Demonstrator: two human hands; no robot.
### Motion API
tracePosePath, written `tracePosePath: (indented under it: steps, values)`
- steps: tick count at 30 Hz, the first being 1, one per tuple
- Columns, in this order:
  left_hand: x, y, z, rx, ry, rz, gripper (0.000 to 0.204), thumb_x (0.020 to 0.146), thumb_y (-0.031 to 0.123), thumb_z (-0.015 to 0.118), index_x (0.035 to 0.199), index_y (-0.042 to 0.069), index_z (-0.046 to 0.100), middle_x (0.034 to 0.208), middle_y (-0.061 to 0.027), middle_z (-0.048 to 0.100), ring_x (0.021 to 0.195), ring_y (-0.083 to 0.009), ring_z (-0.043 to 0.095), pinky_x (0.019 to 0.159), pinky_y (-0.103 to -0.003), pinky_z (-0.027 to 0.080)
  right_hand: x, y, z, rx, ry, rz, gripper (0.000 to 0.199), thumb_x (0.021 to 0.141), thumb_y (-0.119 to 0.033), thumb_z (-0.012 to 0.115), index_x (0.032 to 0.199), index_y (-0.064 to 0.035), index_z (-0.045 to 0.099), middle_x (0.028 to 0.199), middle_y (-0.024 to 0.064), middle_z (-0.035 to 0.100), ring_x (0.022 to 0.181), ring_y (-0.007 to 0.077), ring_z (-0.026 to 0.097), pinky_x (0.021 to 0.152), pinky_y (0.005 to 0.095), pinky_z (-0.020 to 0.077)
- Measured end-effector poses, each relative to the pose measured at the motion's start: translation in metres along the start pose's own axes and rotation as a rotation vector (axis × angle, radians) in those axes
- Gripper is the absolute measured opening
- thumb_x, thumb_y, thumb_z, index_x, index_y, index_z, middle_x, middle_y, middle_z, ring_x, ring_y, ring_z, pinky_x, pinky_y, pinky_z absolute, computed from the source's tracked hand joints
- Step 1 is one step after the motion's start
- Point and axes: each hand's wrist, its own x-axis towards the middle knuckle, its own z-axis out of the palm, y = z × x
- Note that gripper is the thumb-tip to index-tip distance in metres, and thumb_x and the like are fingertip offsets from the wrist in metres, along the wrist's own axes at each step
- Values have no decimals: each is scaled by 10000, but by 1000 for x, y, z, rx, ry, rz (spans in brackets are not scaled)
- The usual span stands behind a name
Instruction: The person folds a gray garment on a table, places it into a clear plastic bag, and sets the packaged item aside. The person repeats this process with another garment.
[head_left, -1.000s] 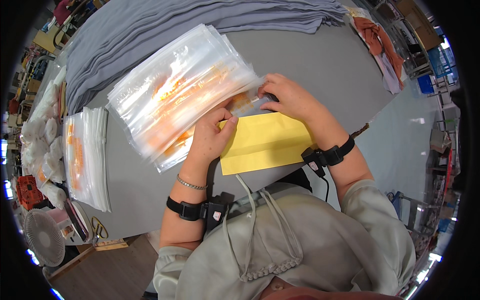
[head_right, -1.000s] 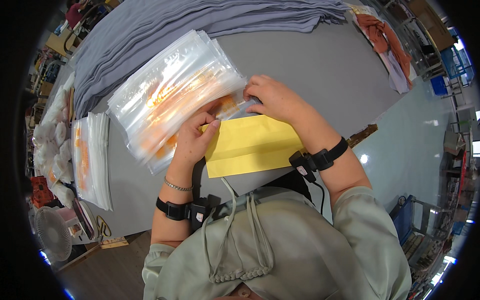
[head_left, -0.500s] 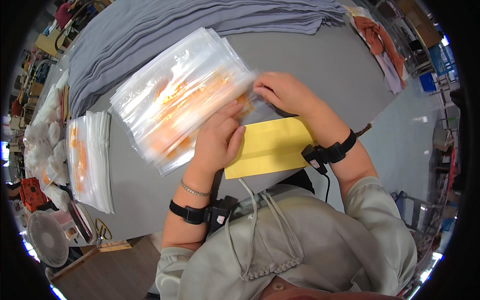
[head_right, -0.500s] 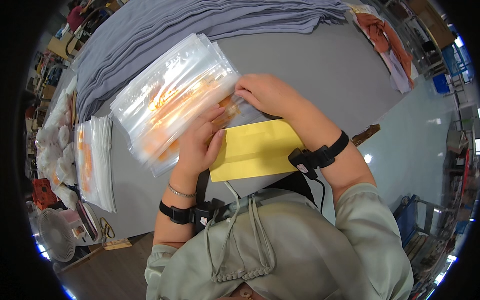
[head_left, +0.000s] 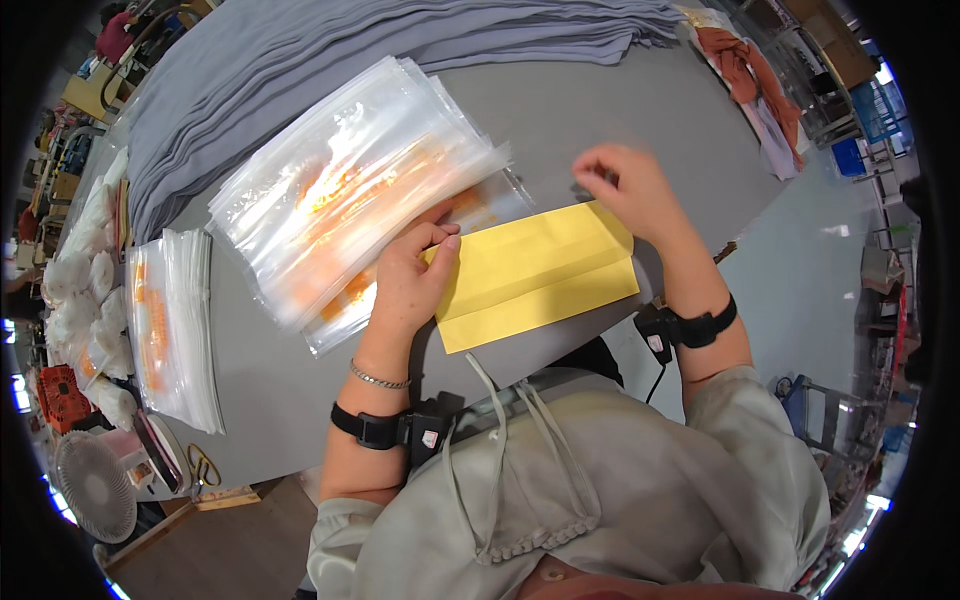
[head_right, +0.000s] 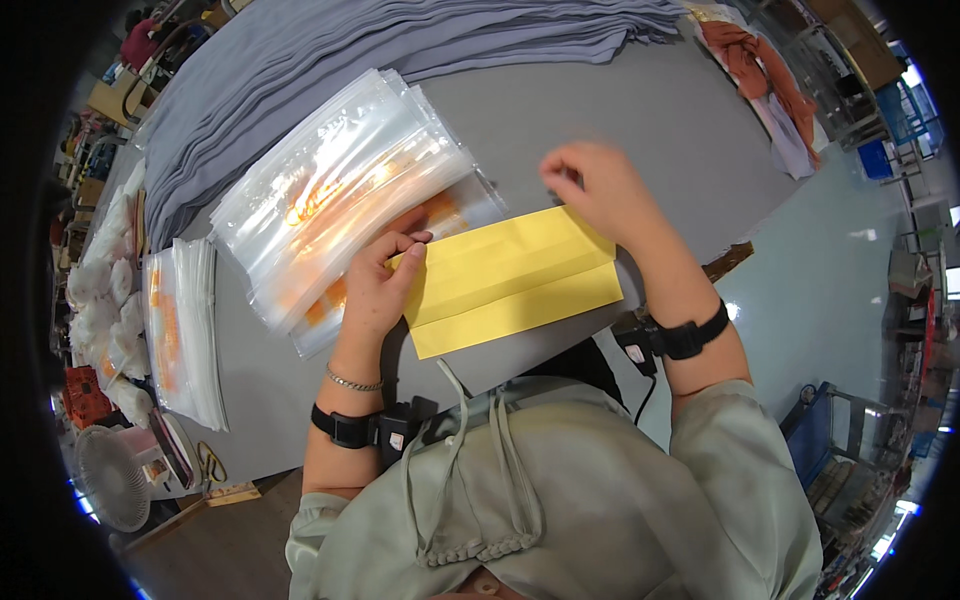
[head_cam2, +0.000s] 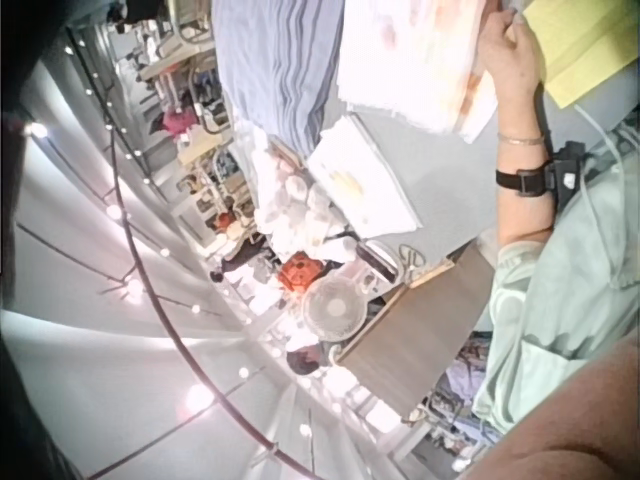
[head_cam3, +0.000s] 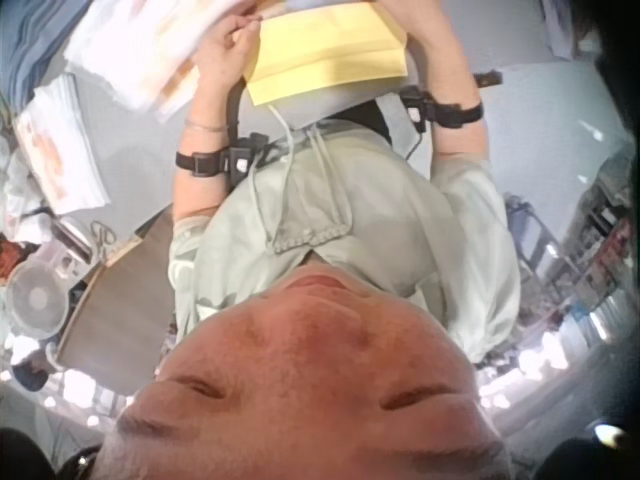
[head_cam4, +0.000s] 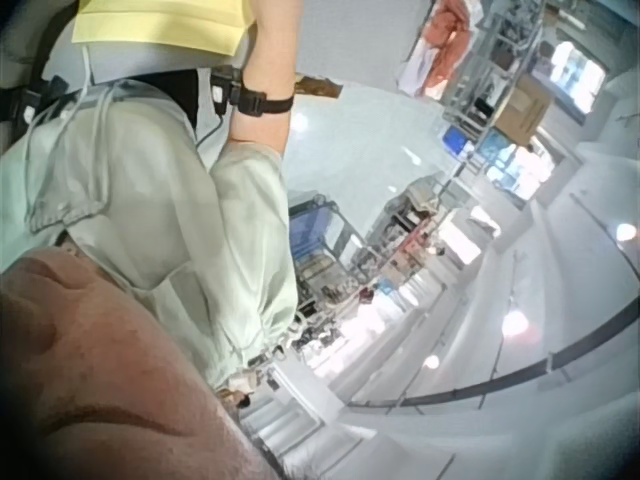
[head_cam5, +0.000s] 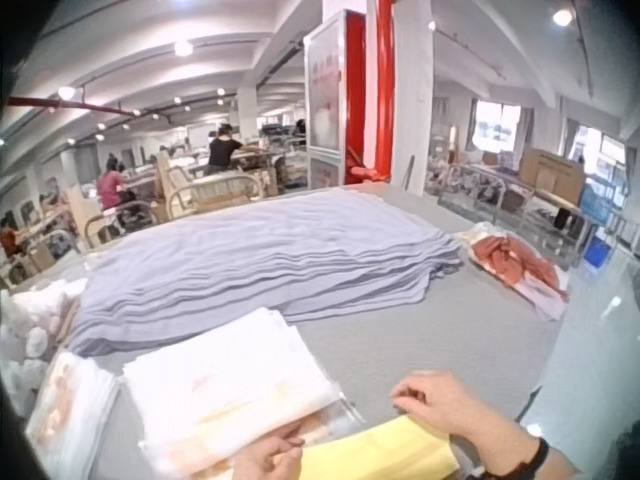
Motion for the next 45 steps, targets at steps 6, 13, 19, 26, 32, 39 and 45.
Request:
tracePosePath:
  steps: [6, 13, 19, 26, 32, 39, 45]
  values:
    - [-1, 5, 1, 10, 12, -5, 148, 896, 100, 595, 841, -36, 611, 995, -119, 693, 948, -164, 624, 853, -289, 467, -35, 24, 3, -287, -44, -41, 189, 808, -100, 632, 986, -37, 623, 976, 101, 584, 862, 290, 591, 749, 373, 495]
    - [1, 2, 1, 13, 5, -6, 139, 898, 81, 582, 836, -42, 603, 1100, -142, 672, 963, -177, 635, 849, -286, 473, -44, 39, 11, -345, 72, -222, 123, 820, -90, 613, 927, -29, 619, 890, 102, 581, 866, 290, 585, 748, 378, 493]
    - [-1, 3, 0, -9, 7, -4, 131, 884, 78, 592, 839, -44, 608, 1110, -153, 663, 982, -201, 639, 864, -298, 472, -45, 44, 12, -204, 279, -267, 108, 828, -100, 637, 897, -19, 618, 847, 90, 605, 762, 238, 593, 698, 331, 494]
    - [2, 5, -3, -51, -45, 35, 112, 865, 65, 599, 834, -43, 602, 1317, -188, 547, 1070, -265, 618, 925, -339, 460, -5, 1, 30, 184, 116, 104, 129, 811, -112, 666, 869, -6, 622, 747, 57, 611, 681, 130, 576, 629, 264, 473]
    - [3, 6, -4, -101, -49, 105, 104, 863, 50, 592, 800, -30, 573, 1420, -186, 447, 1163, -276, 565, 975, -346, 432, 36, -24, 68, 238, 39, 152, 117, 800, -110, 659, 844, -7, 624, 741, 92, 647, 662, 195, 612, 624, 313, 489]
    - [4, 4, -5, -54, -66, 135, 115, 852, 64, 606, 784, -21, 570, 1418, -177, 455, 1207, -289, 532, 1000, -343, 402, 45, -27, 83, 102, 36, 194, 136, 810, -105, 679, 845, 8, 613, 731, 80, 641, 665, 162, 599, 627, 294, 494]
    - [3, 7, -7, -34, -85, 106, 135, 872, 71, 590, 774, -17, 563, 1415, -168, 463, 1237, -262, 516, 1025, -341, 376, 47, -27, 87, 62, 41, 215, 147, 805, -110, 681, 857, 7, 609, 745, 104, 652, 668, 198, 617, 635, 312, 501]
